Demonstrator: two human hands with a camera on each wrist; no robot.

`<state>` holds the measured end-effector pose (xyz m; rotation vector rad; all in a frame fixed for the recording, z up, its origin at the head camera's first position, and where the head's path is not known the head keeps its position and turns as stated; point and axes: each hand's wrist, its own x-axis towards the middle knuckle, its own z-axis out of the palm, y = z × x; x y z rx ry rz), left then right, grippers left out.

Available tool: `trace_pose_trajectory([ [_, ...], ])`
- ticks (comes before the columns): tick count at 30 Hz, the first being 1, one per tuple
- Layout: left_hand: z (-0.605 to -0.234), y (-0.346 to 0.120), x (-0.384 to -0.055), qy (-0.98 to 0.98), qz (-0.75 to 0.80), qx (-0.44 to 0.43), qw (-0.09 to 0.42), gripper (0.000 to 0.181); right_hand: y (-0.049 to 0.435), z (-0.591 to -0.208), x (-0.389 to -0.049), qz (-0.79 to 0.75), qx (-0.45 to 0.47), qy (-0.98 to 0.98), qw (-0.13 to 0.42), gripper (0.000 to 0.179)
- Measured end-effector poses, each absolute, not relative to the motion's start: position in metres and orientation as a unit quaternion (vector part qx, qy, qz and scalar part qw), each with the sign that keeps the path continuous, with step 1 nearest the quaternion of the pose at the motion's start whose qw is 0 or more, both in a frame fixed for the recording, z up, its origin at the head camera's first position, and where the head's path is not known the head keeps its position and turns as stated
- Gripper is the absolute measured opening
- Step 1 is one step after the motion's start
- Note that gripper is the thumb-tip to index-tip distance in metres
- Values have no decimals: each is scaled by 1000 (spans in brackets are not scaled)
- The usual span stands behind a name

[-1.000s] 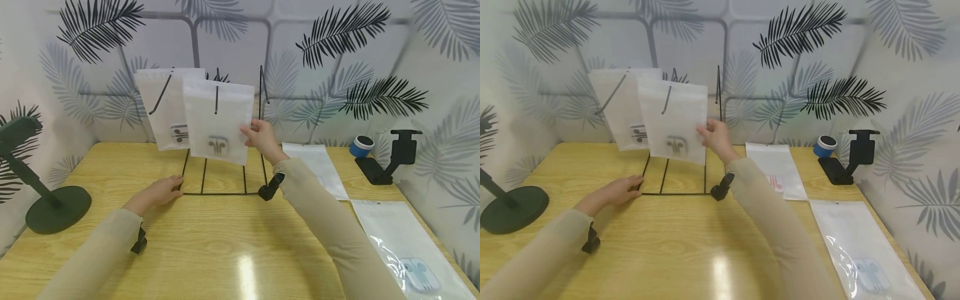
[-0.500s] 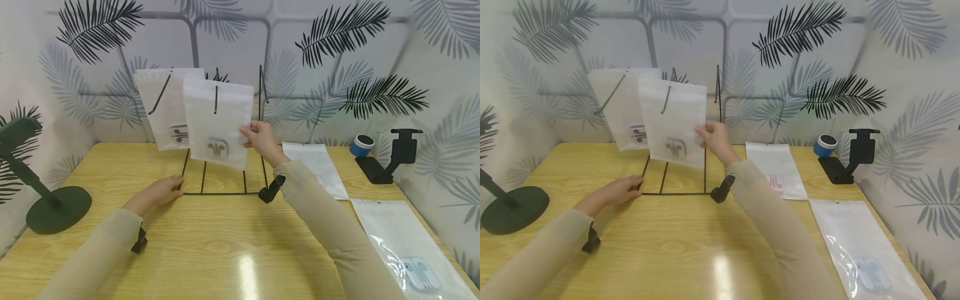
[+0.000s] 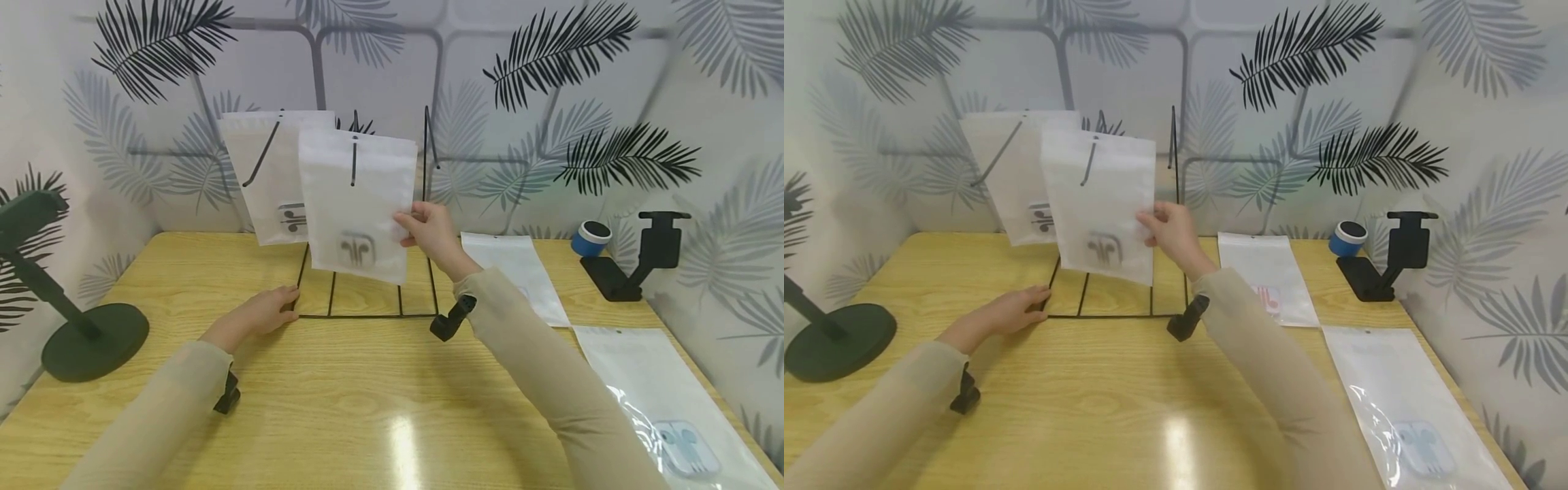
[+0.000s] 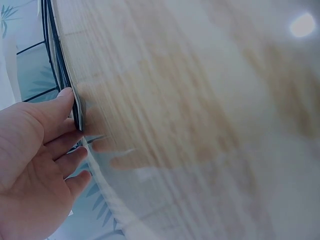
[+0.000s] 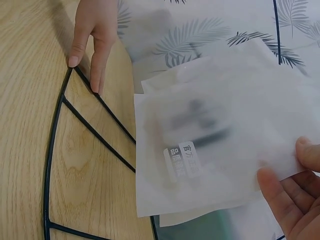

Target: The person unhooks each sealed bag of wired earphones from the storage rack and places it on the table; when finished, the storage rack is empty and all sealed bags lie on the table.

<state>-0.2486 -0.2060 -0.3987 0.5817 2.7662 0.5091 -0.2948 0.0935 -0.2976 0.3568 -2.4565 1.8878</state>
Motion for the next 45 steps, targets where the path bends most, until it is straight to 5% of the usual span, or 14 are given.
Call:
trace_pose_trajectory([
  [45,-402,-207,-250,954,170,216,121,53,110,-298,-239,597,198,-777,-1,19],
])
